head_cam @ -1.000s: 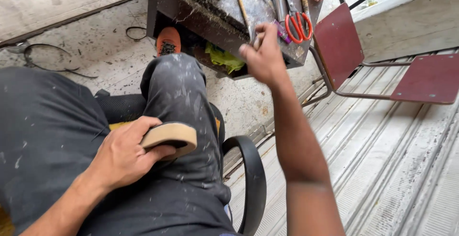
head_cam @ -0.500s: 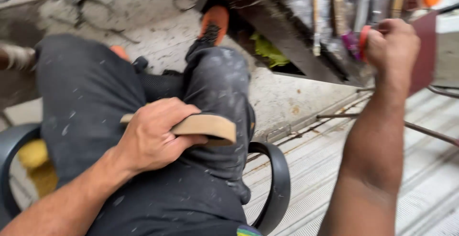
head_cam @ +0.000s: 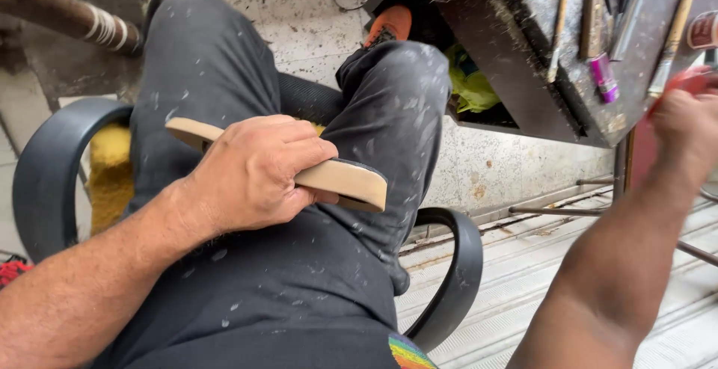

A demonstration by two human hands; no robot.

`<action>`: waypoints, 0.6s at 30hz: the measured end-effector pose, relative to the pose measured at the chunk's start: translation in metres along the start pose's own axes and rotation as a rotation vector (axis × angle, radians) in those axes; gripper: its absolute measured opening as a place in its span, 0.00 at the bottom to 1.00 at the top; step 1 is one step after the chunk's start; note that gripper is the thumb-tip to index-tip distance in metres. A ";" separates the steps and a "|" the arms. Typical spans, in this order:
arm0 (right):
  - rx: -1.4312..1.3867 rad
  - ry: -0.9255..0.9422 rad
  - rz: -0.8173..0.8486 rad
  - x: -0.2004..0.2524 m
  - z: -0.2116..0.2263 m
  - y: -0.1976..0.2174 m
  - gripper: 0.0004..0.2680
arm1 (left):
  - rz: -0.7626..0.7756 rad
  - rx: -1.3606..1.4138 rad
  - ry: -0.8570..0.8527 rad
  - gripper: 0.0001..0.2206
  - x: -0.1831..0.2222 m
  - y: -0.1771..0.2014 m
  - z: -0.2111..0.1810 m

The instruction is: Trimming excess material and smoothing the edges of a sandal during repair

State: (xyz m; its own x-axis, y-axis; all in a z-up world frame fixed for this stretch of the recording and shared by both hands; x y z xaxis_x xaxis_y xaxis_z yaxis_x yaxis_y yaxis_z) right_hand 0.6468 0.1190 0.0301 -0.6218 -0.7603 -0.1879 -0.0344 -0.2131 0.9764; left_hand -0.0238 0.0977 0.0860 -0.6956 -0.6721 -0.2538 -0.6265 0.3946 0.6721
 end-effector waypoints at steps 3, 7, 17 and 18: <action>-0.203 0.171 0.153 0.092 0.027 0.054 0.09 | 0.146 -0.112 0.023 0.16 0.027 -0.012 0.000; -0.632 0.536 0.402 0.238 0.126 0.112 0.14 | 0.221 -0.191 -0.020 0.14 0.055 -0.032 -0.001; -0.479 0.986 0.840 0.395 0.262 0.083 0.28 | 0.140 -0.214 0.001 0.30 0.076 -0.034 0.005; -0.473 0.989 0.847 0.398 0.262 0.079 0.28 | 0.136 -0.208 0.008 0.30 0.079 -0.034 0.006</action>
State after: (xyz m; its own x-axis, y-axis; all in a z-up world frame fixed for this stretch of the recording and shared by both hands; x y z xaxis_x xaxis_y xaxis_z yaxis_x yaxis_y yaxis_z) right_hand 0.1915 -0.0393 0.0610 0.4950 -0.8328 0.2478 0.4602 0.4932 0.7382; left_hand -0.0599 0.0351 0.0392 -0.7652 -0.6269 -0.1467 -0.4412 0.3447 0.8285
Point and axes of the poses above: each hand's wrist, its own x-axis away from the middle knuckle, its own y-axis out of the back of the hand, z = x × y, the point moved 4 cm from there along -x, towards the middle knuckle, and after that the axes turned 5 degrees about z, right-handed, at the moved point
